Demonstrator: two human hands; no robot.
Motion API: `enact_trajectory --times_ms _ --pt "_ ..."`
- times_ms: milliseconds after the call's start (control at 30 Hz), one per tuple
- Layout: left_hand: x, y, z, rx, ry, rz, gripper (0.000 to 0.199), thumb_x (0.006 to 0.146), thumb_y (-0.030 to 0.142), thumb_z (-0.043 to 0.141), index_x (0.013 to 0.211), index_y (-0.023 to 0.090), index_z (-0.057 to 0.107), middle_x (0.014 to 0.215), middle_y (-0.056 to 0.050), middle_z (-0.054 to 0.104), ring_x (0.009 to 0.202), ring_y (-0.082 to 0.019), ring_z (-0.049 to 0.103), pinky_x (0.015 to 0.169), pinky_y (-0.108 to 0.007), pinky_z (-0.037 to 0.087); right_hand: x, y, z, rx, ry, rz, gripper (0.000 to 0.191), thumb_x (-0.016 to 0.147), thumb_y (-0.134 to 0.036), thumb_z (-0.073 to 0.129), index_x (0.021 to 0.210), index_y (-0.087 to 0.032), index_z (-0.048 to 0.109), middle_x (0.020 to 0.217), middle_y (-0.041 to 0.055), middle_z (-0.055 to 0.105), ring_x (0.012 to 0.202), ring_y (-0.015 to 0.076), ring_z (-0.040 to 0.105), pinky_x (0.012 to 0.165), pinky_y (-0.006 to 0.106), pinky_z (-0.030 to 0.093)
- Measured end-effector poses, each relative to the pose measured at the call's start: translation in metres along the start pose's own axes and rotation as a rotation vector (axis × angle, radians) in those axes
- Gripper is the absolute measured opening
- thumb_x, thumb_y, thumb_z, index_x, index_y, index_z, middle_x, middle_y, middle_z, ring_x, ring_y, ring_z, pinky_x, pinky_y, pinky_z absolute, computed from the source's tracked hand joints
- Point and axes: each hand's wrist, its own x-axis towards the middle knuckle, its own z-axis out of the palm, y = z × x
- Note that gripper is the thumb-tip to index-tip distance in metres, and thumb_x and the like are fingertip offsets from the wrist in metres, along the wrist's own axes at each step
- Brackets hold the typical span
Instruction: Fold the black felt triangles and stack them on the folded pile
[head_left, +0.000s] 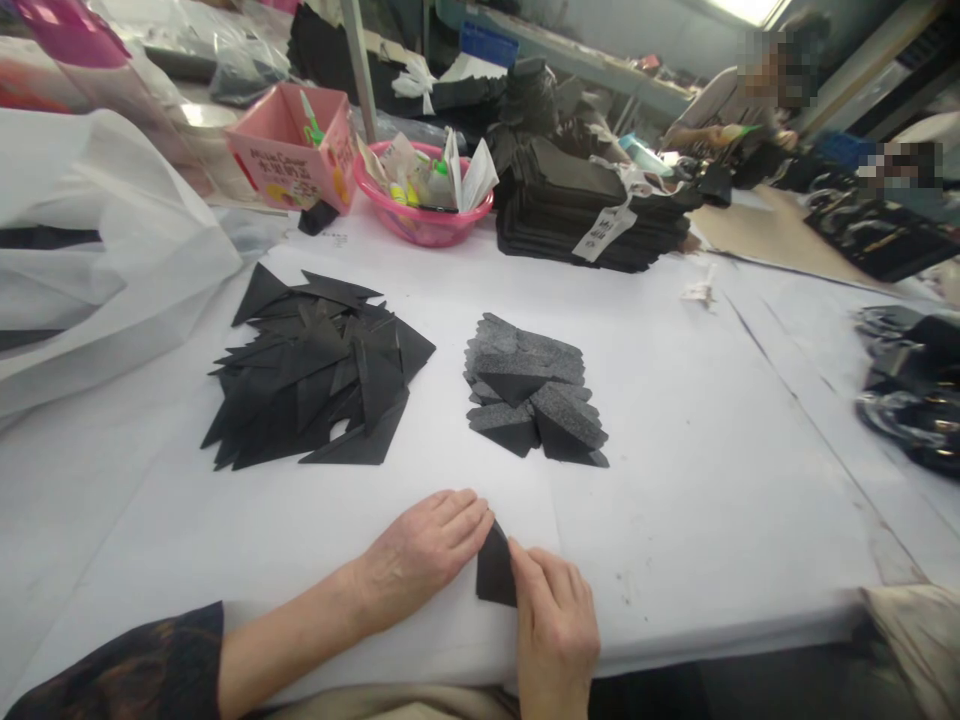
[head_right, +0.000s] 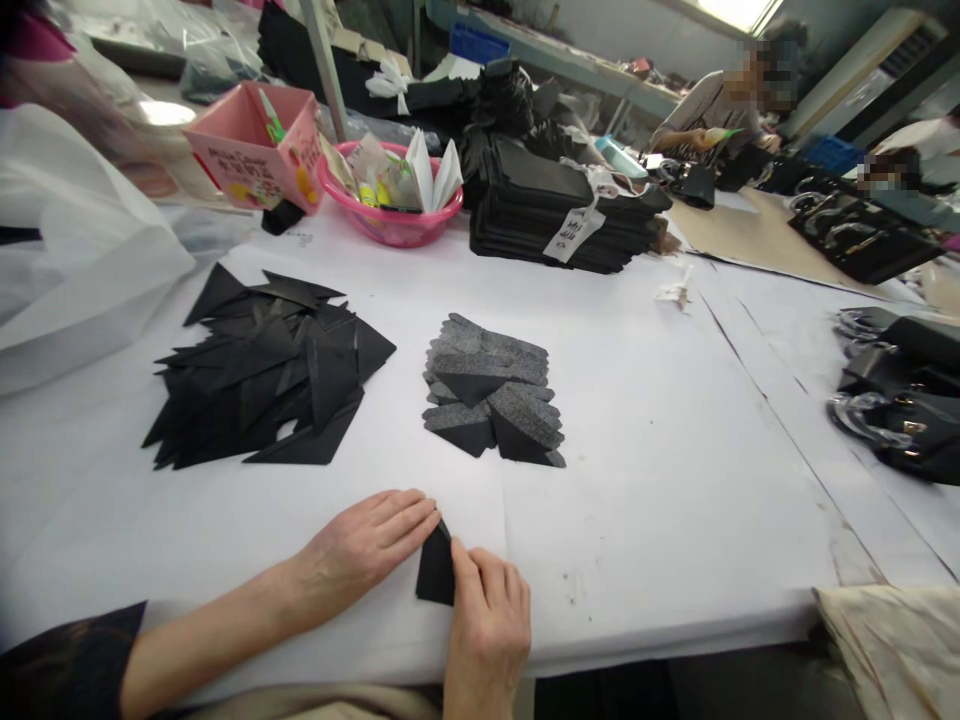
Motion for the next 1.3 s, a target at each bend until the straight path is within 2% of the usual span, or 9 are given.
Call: enact_trajectory --times_ms 100,233,567,800,900,1100,1300 --pt "0.001 -0.001 -0.001 0.01 0.002 0.001 0.029 0.099 0.007 0.04 0.118 0.005 0.061 0.116 -0.015 0.063 0.108 -0.027 0.059 0.09 -0.04 0.055 -0.005 0.008 -0.004 0.05 -0.027 -0.038 0.028 0.097 -0.014 0.053 0.122 -0.021 0.064 0.1 0.0057 0.062 0.09 0.0164 0.056 0.082 0.029 0.044" --pt "-0.001 0.002 0.0 0.031 -0.007 -0.001 0.03 0.098 0.007 0.041 0.119 0.006 0.061 0.119 -0.015 0.062 0.11 -0.028 0.058 0.091 -0.041 0.054 -0.006 0.01 -0.003 0.037 -0.065 -0.054 0.029 0.098 -0.013 0.051 0.123 -0.021 0.063 0.1 0.0058 0.062 0.09 0.0159 0.055 0.081 0.029 0.044" --pt "-0.005 0.01 0.003 0.099 -0.049 -0.012 0.03 0.096 0.008 0.044 0.121 0.004 0.06 0.124 -0.018 0.059 0.115 -0.031 0.056 0.095 -0.042 0.05 -0.011 0.006 0.002 -0.059 -0.058 -0.051 0.03 0.099 -0.014 0.048 0.124 -0.02 0.063 0.1 0.0081 0.061 0.089 0.0184 0.053 0.08 0.032 0.043" --pt "-0.005 0.01 0.002 0.093 -0.056 -0.025 0.03 0.097 0.014 0.049 0.125 0.011 0.058 0.123 -0.019 0.059 0.114 -0.032 0.058 0.091 -0.044 0.051 -0.008 0.001 0.005 -0.043 -0.057 -0.014 0.031 0.099 -0.016 0.047 0.126 -0.019 0.062 0.101 0.0086 0.06 0.09 0.0189 0.053 0.081 0.033 0.044" --pt "-0.001 0.006 0.004 0.112 -0.05 -0.032 0.027 0.096 0.012 0.052 0.122 0.01 0.059 0.123 -0.018 0.059 0.117 -0.033 0.056 0.095 -0.045 0.05 -0.003 -0.002 0.01 -0.05 -0.076 -0.007 0.031 0.099 -0.017 0.047 0.126 -0.019 0.061 0.102 0.0087 0.061 0.092 0.0198 0.054 0.082 0.033 0.044" --pt "0.004 0.003 0.011 0.015 -0.007 0.056 0.023 0.1 0.009 0.043 0.116 0.004 0.059 0.115 -0.013 0.062 0.116 -0.023 0.056 0.105 -0.038 0.046 0.003 -0.006 0.012 -0.058 -0.082 0.027 0.031 0.101 -0.019 0.044 0.127 -0.021 0.061 0.101 0.0075 0.063 0.09 0.0191 0.055 0.08 0.033 0.045" --pt "0.002 0.008 0.007 0.011 -0.013 0.019 0.029 0.101 0.009 0.039 0.121 0.007 0.059 0.12 -0.013 0.061 0.117 -0.024 0.056 0.098 -0.038 0.05 -0.003 0.007 -0.002 0.05 -0.009 0.045 0.017 0.097 -0.021 0.055 0.108 -0.019 0.067 0.095 0.0057 0.066 0.086 0.0166 0.06 0.079 0.03 0.047"
